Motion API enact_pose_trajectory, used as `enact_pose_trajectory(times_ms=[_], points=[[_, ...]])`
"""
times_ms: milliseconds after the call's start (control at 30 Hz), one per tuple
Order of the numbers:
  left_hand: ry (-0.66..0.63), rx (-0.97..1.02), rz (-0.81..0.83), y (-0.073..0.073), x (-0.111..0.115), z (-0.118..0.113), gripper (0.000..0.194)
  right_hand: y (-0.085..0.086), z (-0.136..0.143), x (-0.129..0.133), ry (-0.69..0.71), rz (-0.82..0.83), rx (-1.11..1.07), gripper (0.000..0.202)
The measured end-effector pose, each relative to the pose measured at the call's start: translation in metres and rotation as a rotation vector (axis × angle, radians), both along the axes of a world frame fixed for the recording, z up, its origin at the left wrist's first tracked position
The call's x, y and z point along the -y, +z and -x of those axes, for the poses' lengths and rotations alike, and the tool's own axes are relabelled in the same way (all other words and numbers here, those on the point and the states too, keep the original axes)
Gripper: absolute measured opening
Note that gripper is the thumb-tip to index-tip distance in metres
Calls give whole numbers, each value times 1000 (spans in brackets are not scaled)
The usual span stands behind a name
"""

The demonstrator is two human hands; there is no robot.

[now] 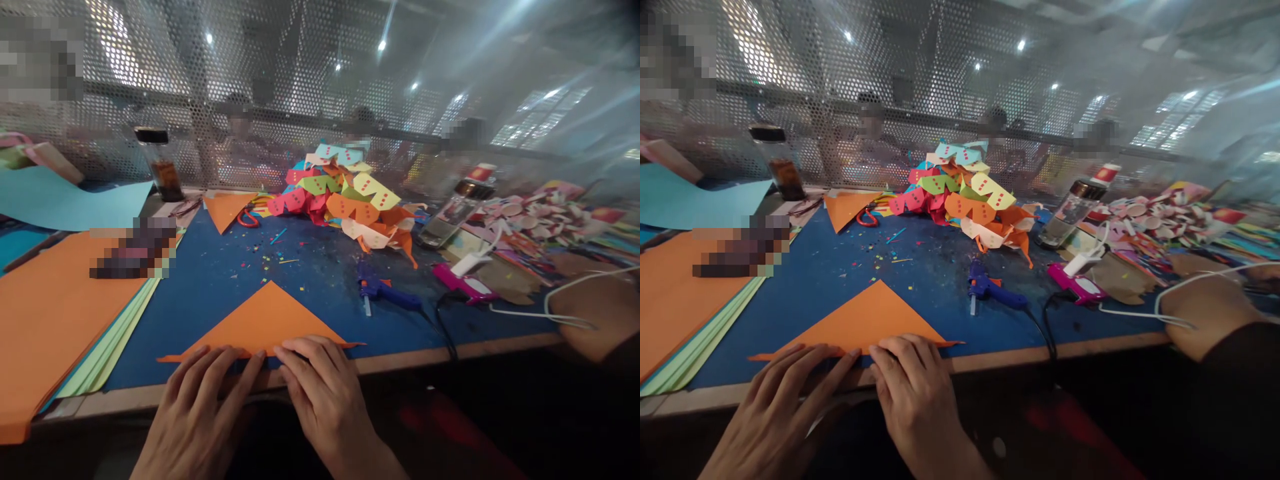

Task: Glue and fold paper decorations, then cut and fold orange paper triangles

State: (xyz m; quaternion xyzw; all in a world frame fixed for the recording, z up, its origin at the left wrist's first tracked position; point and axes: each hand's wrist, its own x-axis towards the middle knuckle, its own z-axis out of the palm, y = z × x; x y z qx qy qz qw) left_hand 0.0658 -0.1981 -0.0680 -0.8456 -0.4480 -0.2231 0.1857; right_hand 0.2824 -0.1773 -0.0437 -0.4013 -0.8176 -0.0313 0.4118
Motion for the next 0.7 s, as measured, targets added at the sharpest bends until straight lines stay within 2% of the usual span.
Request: enact_pose_trajectory(times_ms=[367,700], points=[[20,3,29,2,0,-3,52,3,-4,2,18,4,5,25],[8,19,19,4,1,-3,51,-1,-9,7,-76,-12,87,28]])
